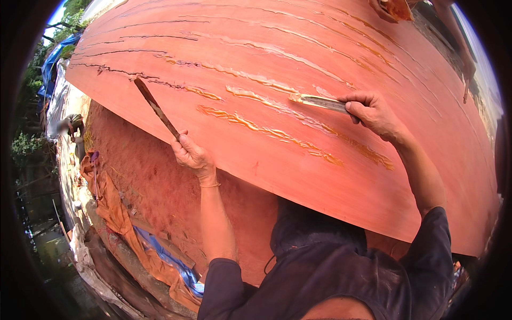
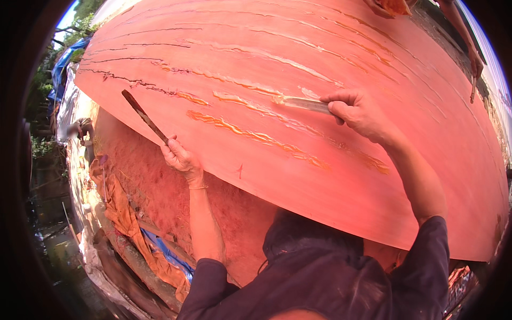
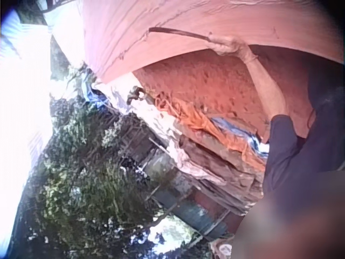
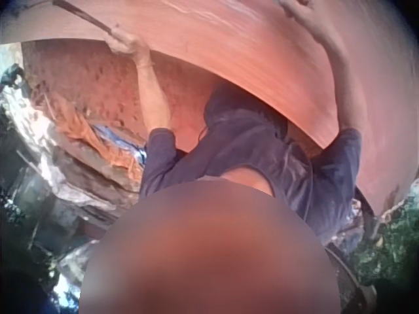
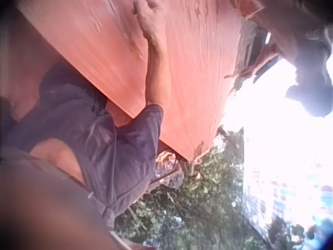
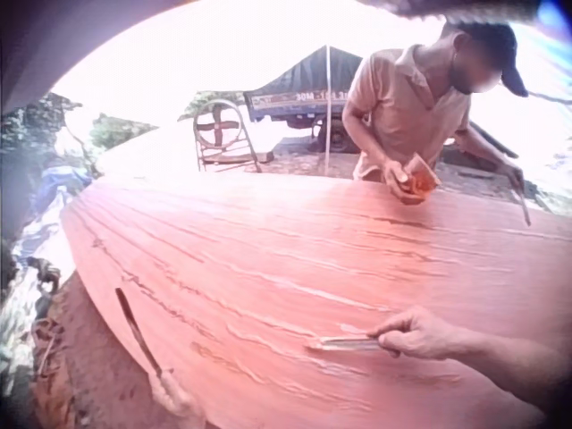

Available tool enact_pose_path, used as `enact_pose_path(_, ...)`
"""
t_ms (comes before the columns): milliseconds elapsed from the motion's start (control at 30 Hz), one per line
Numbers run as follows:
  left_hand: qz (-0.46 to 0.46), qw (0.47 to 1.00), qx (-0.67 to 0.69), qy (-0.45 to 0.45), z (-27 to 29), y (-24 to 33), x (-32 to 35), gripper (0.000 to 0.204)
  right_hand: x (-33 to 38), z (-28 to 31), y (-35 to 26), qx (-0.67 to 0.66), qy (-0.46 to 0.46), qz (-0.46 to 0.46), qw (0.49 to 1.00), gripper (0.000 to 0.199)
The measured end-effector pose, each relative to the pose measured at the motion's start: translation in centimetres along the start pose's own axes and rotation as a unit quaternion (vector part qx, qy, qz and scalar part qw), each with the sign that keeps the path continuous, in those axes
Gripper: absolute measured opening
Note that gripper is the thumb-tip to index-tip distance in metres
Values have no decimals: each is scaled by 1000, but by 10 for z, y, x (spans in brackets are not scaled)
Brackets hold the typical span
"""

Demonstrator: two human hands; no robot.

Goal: The person uses a small metal spatula to spread a viscous orange substance in horizontal lines across a large pinkish-red board. A second person works alongside on the same board, also applying the substance. The camera wearer repeatedly dips the spatula into a container and continues spreading the material across the surface.

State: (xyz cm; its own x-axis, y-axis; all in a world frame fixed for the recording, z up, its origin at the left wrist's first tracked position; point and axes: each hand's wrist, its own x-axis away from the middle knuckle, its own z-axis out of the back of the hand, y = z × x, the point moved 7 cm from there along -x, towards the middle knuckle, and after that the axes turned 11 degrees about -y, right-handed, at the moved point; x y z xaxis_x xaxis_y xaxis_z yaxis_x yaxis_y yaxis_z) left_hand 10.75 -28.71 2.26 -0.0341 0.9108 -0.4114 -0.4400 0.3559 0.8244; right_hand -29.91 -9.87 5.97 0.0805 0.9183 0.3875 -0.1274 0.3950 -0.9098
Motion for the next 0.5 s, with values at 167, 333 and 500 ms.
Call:
enact_pose_path(167,9,999,45,-4,0,-6,4,29,-16,-12,-6,8,13,-20,1000,30)
enact_pose_path(333,-8,999,41,-19,-2,-3,6,27,-28,-22,-14,6,24,-25,999,30)
enact_pose_path(500,-25,999,43,-14,0,-2,7,25,-43,-34,-23,12,12,-31,999,29)
